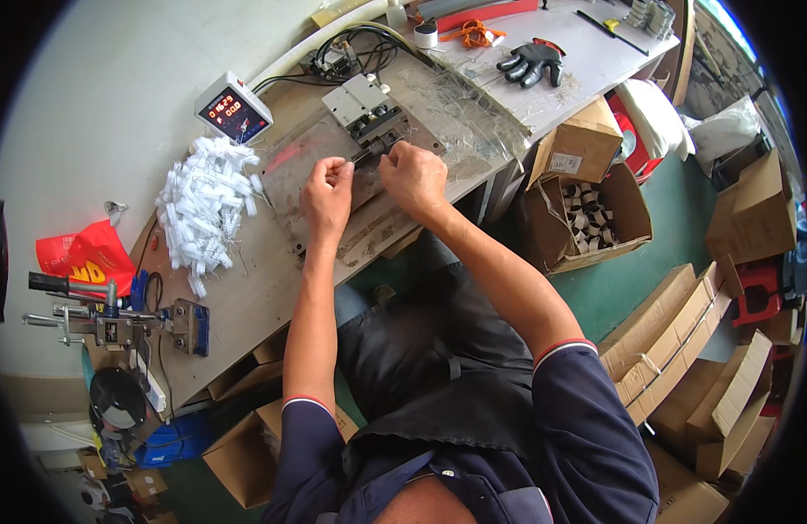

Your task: The person assembles small white plastic components by fitting parts together and pressing them with a small hand press machine.

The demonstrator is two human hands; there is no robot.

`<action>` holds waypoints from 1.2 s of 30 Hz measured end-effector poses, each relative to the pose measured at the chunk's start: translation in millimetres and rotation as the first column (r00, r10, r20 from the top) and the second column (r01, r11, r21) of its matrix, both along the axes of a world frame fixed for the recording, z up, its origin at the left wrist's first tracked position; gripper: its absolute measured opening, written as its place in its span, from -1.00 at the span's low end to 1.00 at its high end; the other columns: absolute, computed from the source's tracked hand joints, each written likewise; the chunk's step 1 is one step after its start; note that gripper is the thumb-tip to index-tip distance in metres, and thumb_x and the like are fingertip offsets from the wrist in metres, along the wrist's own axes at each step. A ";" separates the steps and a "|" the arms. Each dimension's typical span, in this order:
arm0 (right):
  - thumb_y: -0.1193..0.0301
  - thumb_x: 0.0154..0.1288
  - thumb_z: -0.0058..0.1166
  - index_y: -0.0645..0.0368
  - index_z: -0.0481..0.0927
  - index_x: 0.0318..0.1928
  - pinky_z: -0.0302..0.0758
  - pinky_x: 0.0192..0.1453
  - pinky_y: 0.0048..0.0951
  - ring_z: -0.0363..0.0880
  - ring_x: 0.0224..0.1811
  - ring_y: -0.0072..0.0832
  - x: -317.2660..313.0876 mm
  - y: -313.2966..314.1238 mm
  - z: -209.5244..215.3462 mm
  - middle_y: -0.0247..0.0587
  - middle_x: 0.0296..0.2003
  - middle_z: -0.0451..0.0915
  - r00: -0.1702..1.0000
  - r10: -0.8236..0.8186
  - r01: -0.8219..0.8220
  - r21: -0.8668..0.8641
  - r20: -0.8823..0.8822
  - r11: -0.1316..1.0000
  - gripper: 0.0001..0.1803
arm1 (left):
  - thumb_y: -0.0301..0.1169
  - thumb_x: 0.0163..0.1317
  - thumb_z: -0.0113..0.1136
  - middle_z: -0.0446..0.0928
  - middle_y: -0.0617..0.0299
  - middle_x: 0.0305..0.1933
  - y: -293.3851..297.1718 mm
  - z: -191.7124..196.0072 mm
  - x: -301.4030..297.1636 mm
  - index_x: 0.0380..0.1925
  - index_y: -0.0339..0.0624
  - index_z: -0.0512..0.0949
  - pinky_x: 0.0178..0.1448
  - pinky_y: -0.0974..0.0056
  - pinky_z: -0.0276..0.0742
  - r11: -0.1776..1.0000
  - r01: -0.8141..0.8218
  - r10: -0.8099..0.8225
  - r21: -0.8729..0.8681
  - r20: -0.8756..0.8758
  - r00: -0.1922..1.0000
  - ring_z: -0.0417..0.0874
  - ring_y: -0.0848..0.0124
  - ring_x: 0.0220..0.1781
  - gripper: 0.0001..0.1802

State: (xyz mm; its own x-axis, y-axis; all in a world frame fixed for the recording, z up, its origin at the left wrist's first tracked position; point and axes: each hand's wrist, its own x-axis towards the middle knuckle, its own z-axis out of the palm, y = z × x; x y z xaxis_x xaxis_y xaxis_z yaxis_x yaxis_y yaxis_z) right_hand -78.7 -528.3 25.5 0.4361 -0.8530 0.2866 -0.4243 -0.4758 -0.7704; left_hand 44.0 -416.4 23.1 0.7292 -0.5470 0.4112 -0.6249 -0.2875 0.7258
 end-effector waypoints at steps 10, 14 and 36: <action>0.19 0.26 0.27 0.13 0.74 -0.29 0.62 -0.17 -0.12 0.75 -0.32 -0.06 -2.6 -2.8 -2.0 -0.05 -0.44 0.73 0.991 -0.005 0.003 0.013 0.133 1.000 -0.74 | -0.42 0.37 0.28 0.62 0.14 -0.23 -1.7 -1.1 -16.2 -0.23 -0.11 0.57 -0.09 0.01 0.57 0.999 -0.028 0.011 0.040 0.374 0.928 0.66 0.05 -0.15 -0.93; 0.21 0.28 0.24 0.15 0.75 -0.24 0.63 -0.09 -0.13 0.77 -0.28 -0.07 -5.9 -4.7 -2.5 -0.03 -0.41 0.75 0.977 0.007 -0.034 0.125 0.211 0.992 -0.74 | -0.39 0.38 0.31 0.64 0.16 -0.26 8.0 -2.9 -13.3 -0.26 -0.15 0.58 -0.12 0.07 0.57 0.997 -0.018 0.046 -0.073 0.399 0.916 0.68 0.11 -0.22 -0.90; 0.32 0.46 0.16 0.28 0.72 -0.04 0.42 -0.44 -0.61 0.49 -0.51 -0.71 -22.9 -20.1 0.7 -0.35 -0.43 0.68 0.745 0.116 -0.517 0.457 0.657 0.724 -0.73 | -0.51 0.26 0.40 0.67 0.21 -0.22 12.0 3.9 -23.3 -0.31 -0.13 0.61 -0.13 0.14 0.64 0.990 0.112 -0.040 -0.087 0.589 0.807 0.71 0.18 -0.20 -0.89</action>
State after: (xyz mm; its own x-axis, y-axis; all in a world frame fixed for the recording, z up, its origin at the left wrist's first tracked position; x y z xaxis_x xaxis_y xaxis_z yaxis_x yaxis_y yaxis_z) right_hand -101.6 -548.4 26.2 0.6444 -0.7616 0.0683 0.2552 0.1299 -0.9581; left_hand 20.7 -404.4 27.0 0.2891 -0.5142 0.8075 -0.9573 -0.1605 0.2405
